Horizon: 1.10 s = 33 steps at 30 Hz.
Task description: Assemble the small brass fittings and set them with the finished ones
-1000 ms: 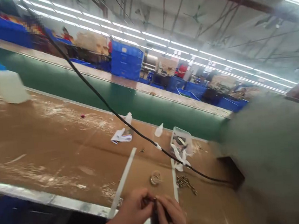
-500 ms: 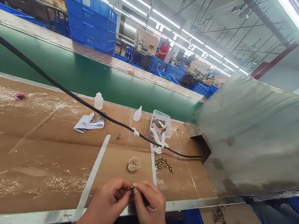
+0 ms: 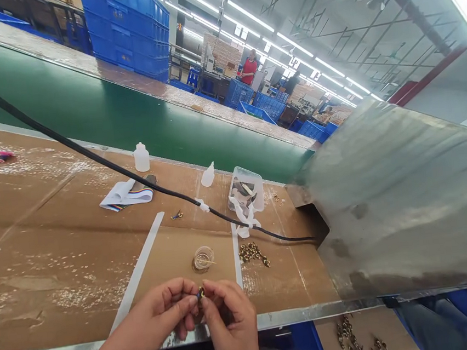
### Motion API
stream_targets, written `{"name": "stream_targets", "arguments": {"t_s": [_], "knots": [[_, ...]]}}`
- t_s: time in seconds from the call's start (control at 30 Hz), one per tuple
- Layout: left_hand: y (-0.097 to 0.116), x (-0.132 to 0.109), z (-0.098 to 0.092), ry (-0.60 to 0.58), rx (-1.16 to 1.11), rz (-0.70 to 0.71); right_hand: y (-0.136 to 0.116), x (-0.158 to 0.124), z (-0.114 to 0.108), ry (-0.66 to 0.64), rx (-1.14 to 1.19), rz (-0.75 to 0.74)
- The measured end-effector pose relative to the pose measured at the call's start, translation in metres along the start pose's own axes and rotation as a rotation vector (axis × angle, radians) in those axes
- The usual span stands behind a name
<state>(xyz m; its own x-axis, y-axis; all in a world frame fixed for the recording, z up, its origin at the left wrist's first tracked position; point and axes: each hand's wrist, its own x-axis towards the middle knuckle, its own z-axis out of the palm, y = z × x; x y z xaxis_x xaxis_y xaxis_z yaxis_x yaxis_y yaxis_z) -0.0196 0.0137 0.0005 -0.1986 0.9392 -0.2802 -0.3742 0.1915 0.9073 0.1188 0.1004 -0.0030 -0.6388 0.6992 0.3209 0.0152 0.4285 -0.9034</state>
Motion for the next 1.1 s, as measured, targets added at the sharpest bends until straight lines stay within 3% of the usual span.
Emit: {"name": "stream_targets", "arguments": {"t_s": [0.53, 0.8, 1.1], "knots": [[-0.001, -0.001, -0.005, -0.061, 0.105, -0.079, 0.002, 0.008, -0.003, -0.117, 0.129, 0.204], [0.002, -0.003, -0.004, -0.057, 0.066, -0.102, 0.003, 0.012, -0.001, -0.062, 0.185, 0.319], [0.007, -0.002, 0.004, -0.018, 0.193, -0.101, 0.003, 0.012, -0.001, -0.042, 0.31, 0.4]]}}
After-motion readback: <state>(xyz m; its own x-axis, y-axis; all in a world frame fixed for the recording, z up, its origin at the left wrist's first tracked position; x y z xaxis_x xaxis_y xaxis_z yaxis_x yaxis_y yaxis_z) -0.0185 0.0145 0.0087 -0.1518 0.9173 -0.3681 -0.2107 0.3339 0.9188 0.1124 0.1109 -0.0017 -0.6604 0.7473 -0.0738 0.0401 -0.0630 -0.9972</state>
